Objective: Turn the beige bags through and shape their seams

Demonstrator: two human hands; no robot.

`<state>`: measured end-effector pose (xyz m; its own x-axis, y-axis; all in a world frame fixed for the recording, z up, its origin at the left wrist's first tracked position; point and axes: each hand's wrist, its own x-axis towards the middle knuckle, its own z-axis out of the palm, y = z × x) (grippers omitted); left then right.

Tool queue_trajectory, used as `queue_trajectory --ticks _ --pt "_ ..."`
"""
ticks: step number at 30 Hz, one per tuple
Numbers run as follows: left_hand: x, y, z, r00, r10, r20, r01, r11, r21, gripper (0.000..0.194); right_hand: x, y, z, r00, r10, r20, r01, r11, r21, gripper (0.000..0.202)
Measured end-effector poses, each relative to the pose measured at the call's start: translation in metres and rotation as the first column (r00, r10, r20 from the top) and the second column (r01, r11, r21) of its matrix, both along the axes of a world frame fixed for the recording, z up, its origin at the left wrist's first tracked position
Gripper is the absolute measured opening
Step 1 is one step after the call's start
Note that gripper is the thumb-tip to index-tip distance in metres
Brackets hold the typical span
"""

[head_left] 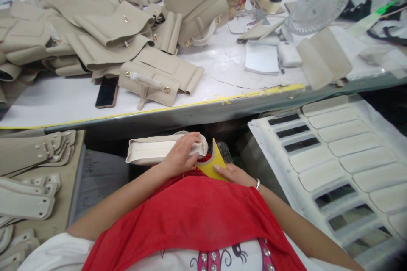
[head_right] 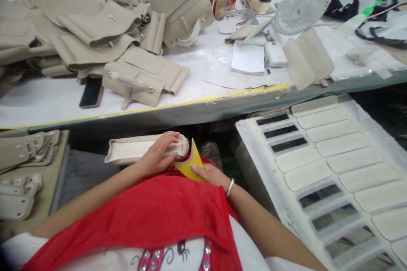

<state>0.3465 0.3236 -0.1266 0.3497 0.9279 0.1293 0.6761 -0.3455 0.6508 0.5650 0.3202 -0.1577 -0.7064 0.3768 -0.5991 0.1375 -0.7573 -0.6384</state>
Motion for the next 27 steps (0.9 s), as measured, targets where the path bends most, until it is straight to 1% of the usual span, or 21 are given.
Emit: queue_trajectory --ticks 2,3,6,7,9,11,13,16,19,22,25,27 --pt "-0.005 0.003 0.004 0.998 -0.037 -0.057 0.036 0.999 -0.018 0.052 -0.001 0.002 -0.001 0.999 0.015 -0.048 -0.017 0.999 -0.031 0.055" --pt "-0.008 0.006 0.006 0.992 -0.079 -0.099 0.076 0.996 -0.038 0.059 -0.002 0.003 -0.001 0.998 0.026 -0.055 -0.028 0.999 -0.024 0.054" --pt "-0.018 0.013 0.013 0.948 -0.237 -0.211 0.215 0.969 -0.121 0.081 -0.005 0.009 0.0 0.999 0.042 -0.029 -0.04 0.997 0.07 0.05" --pt "-0.021 0.015 0.014 0.934 -0.271 -0.233 0.243 0.96 -0.142 0.085 -0.006 0.011 0.002 0.999 0.044 -0.024 -0.041 0.993 0.113 0.049" --pt "-0.026 0.018 0.015 0.916 -0.301 -0.267 0.265 0.95 -0.164 0.092 -0.007 0.015 0.005 0.998 0.063 -0.017 -0.059 0.982 0.181 0.047" --pt "-0.027 0.019 0.013 0.909 -0.295 -0.293 0.256 0.953 -0.164 0.098 -0.007 0.017 0.007 0.995 0.097 0.007 -0.096 0.971 0.217 0.045" --pt "-0.022 0.017 0.009 0.916 -0.254 -0.311 0.22 0.965 -0.141 0.105 -0.007 0.019 0.009 0.99 0.123 0.062 -0.134 0.964 0.23 0.046" --pt "-0.009 0.013 0.004 0.932 -0.172 -0.318 0.151 0.984 -0.09 0.112 -0.006 0.021 0.011 0.986 0.139 0.095 -0.157 0.964 0.214 0.046" --pt "0.0 0.009 -0.001 0.943 -0.125 -0.31 0.111 0.992 -0.06 0.114 -0.006 0.024 0.014 0.984 0.152 0.096 -0.168 0.966 0.196 0.045" --pt "-0.001 0.009 -0.005 0.946 -0.119 -0.301 0.118 0.993 -0.022 0.117 -0.007 0.029 0.018 0.97 0.201 0.137 -0.224 0.956 0.189 0.045" --pt "-0.007 0.011 -0.008 0.939 -0.143 -0.312 0.153 0.988 0.006 0.12 -0.007 0.035 0.022 0.956 0.236 0.178 -0.265 0.95 0.164 0.045" --pt "-0.01 0.014 -0.01 0.926 -0.167 -0.339 0.18 0.984 0.007 0.115 -0.007 0.039 0.022 0.948 0.252 0.194 -0.282 0.948 0.149 0.045"
